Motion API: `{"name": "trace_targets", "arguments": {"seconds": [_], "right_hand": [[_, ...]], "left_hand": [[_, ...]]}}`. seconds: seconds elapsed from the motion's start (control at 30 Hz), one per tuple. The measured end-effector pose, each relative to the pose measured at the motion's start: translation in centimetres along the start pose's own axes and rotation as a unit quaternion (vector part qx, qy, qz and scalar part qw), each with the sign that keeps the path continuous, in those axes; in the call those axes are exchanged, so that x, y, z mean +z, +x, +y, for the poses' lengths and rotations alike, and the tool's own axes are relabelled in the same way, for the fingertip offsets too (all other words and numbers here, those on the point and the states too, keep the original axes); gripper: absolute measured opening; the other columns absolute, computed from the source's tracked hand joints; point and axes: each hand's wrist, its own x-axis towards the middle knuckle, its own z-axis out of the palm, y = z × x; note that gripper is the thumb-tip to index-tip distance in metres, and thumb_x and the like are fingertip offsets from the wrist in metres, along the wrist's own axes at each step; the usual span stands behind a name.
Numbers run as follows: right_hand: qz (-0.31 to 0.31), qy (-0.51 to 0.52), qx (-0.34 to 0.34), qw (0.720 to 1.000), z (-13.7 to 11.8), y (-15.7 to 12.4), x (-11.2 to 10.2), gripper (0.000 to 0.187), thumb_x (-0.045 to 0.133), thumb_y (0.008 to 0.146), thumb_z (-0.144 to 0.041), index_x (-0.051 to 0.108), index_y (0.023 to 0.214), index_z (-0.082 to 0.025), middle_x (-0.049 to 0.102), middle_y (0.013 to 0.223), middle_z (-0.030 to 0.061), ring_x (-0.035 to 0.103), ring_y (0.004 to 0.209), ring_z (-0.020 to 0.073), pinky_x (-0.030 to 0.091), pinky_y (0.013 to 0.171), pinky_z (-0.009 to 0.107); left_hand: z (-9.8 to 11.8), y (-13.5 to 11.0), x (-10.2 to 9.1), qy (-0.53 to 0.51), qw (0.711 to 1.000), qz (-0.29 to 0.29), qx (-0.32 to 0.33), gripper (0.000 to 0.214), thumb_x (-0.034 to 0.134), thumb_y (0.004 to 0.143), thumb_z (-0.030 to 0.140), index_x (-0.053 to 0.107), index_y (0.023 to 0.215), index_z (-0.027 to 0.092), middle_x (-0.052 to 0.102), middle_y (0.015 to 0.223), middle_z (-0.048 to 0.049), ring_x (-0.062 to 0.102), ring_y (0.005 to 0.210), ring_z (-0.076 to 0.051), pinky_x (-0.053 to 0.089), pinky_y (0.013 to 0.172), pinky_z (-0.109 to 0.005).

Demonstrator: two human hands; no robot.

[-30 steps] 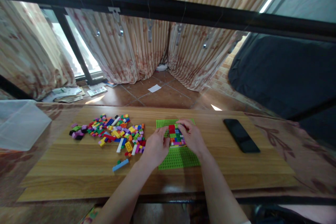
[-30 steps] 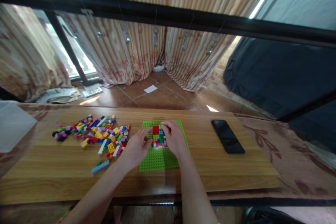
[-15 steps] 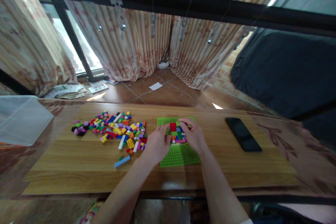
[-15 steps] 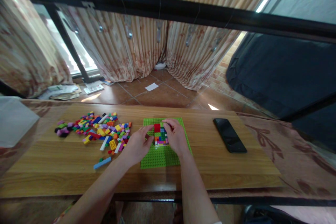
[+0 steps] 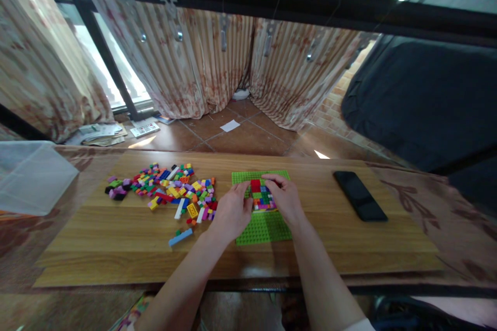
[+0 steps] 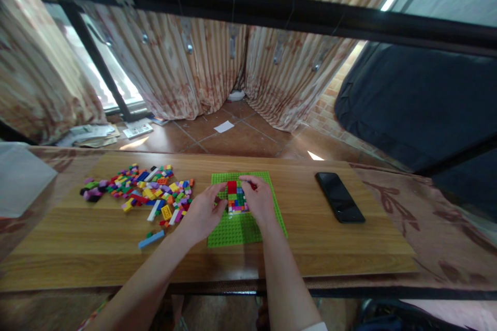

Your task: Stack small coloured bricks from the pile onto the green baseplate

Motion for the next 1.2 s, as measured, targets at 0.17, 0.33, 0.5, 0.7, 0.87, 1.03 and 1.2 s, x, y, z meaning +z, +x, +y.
{"name": "trace_targets", "arguments": {"seconds": [0.17,0.33,0.5,0.7,0.87,1.03,1.2], "right_hand": [[0.021,0.046,0.048,0.998,-0.6,-0.2,0.4,0.026,0.061,0.067,-0.033,0.077,0.082,-0.019,0.072,0.072,0.0009,0.058,0.059,0.0146,0.045,0.055,0.025],[0.033,0.095,0.074,0.992,-1.1,0.0,0.5,0.023,0.067,0.06,-0.033,0.076,0.075,-0.019,0.072,0.068,0.0002,0.06,0.061,0.0153,0.046,0.058,0.026],[0.042,0.127,0.097,0.986,-1.3,0.1,0.6,0.021,0.071,0.054,-0.031,0.075,0.071,-0.019,0.069,0.062,-0.0008,0.058,0.056,0.0141,0.045,0.055,0.026],[0.057,0.156,0.116,0.979,-1.4,-0.1,0.8,0.019,0.073,0.051,-0.029,0.074,0.067,-0.018,0.068,0.058,-0.0015,0.057,0.052,0.0136,0.045,0.054,0.027],[0.065,0.175,0.133,0.973,-1.6,0.0,0.9,0.016,0.072,0.049,-0.026,0.073,0.063,-0.018,0.066,0.054,-0.0018,0.055,0.048,0.0128,0.044,0.051,0.026],[0.069,0.185,0.14,0.97,-1.6,0.2,1.1,0.012,0.071,0.048,-0.023,0.072,0.059,-0.019,0.064,0.05,-0.0026,0.053,0.045,0.0125,0.042,0.048,0.026],[0.059,0.196,0.125,0.971,-1.2,-0.1,0.9,0.017,0.076,0.049,-0.026,0.075,0.064,-0.019,0.069,0.059,-0.0013,0.059,0.053,0.0132,0.046,0.054,0.026]], "left_hand": [[0.2,0.0,0.1,0.004,1.0,0.001,0.001,0.043,0.048,0.086,0.014,0.054,0.129,0.013,0.065,0.122,-0.0141,0.067,0.094,-0.023,0.051,0.092,-0.039],[0.5,-0.2,0.0,0.011,1.0,-0.004,-0.006,0.043,0.047,0.086,0.014,0.054,0.129,0.013,0.065,0.122,-0.0148,0.067,0.097,-0.025,0.051,0.093,-0.041],[0.5,-0.2,-0.1,0.012,1.0,-0.005,-0.002,0.045,0.047,0.086,0.012,0.053,0.13,0.012,0.065,0.123,-0.0148,0.065,0.104,-0.026,0.05,0.096,-0.042],[0.6,-0.3,0.3,0.007,1.0,-0.01,-0.004,0.049,0.044,0.085,0.008,0.05,0.134,0.008,0.061,0.13,-0.0168,0.061,0.115,-0.028,0.046,0.102,-0.042],[0.4,-0.3,0.8,0.007,1.0,0.0,0.007,0.051,0.041,0.084,0.006,0.05,0.135,0.007,0.062,0.128,-0.018,0.06,0.117,-0.027,0.046,0.103,-0.042],[0.2,-0.4,1.0,0.01,1.0,0.011,0.013,0.054,0.041,0.083,0.004,0.049,0.136,0.009,0.062,0.126,-0.0178,0.062,0.113,-0.027,0.048,0.1,-0.042],[0.1,-0.3,0.9,0.004,1.0,0.015,0.015,0.053,0.042,0.083,0.005,0.05,0.135,0.009,0.064,0.125,-0.0168,0.062,0.114,-0.026,0.047,0.102,-0.042]]}}
